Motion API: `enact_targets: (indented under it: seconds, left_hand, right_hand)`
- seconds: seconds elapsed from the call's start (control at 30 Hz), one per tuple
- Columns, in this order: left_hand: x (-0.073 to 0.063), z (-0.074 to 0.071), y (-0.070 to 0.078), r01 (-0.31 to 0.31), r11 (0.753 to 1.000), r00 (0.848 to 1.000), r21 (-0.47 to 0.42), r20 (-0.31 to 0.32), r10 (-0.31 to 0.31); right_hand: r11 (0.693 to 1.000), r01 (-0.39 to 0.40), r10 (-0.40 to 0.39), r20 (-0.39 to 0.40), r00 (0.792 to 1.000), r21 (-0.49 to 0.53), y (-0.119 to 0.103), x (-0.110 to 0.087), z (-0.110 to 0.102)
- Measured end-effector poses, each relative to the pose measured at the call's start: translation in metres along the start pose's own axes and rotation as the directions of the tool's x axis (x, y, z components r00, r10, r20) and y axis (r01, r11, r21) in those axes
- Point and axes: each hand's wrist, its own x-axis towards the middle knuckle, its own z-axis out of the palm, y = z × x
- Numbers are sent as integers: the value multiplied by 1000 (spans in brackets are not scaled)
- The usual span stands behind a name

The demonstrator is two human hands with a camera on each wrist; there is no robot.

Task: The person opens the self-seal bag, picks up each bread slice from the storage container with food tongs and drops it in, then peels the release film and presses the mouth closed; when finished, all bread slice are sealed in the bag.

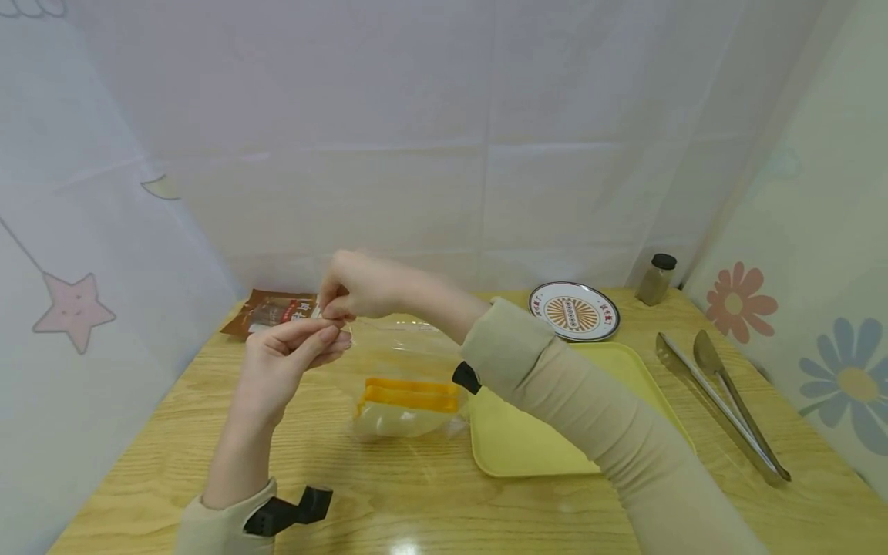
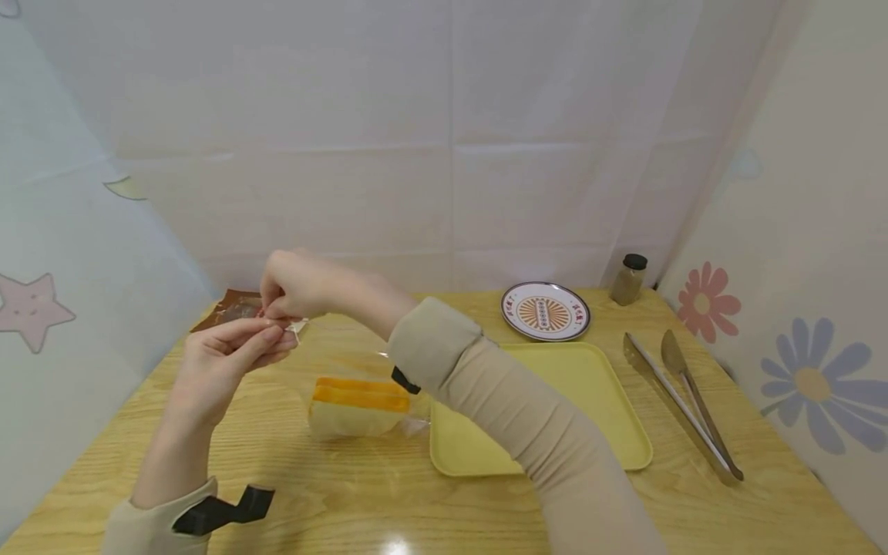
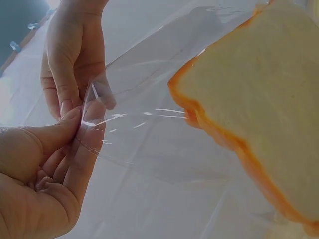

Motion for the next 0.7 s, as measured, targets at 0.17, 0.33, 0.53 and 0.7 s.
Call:
enact_targets:
  seconds: [0.17,0.33,0.53,0.7]
  left_hand:
    - [-1,1,0,0,1000,1000,-18,-8,0]
    - [-1,2,1,-3,1000,1000,-7,1,3]
    - [0,2,0,-37,999,999,-14,7,37]
    - [0,2,0,-31,999,1000,-17,1,31]
  right_hand:
    - [1000,25,-25,-6,1000,-19,0,-2,1]
    - [997,70,-71,18,997,15,2,-4,-3]
    - [998,42,-42,14,999,-39,-2,-3,-4]
    - [997,21,-21,5,1000,-72,-4,-2,-1]
